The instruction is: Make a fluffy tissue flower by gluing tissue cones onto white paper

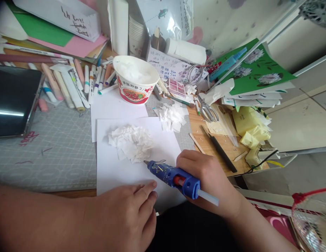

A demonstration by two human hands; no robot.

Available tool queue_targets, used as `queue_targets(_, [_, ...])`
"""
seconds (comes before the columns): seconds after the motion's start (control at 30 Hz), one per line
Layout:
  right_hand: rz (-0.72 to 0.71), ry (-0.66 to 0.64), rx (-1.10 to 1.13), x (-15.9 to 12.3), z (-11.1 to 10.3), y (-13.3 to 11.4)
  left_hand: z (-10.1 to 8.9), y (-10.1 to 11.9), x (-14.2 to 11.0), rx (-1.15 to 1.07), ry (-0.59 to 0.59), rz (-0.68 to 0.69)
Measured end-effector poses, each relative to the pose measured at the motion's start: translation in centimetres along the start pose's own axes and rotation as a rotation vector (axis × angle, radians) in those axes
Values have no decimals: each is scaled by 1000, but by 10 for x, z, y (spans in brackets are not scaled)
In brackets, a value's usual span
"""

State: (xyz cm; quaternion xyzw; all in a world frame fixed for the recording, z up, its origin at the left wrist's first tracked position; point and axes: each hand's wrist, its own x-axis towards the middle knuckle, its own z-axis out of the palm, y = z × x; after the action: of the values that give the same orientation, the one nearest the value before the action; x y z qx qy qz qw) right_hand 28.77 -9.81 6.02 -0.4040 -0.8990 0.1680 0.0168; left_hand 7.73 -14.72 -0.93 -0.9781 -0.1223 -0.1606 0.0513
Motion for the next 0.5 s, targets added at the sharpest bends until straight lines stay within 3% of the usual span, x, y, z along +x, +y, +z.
queue_targets(0.17, [71,35,-94,-2,9,3,-8,-4,-6,35,-40,38])
queue_targets(0.3, [102,5,-110,3,1,2,-5,-3,-8,59,2,55])
queue_targets(0.5, [221,-186,-232,25,-23,-17,-2,-2,-10,42,6,57])
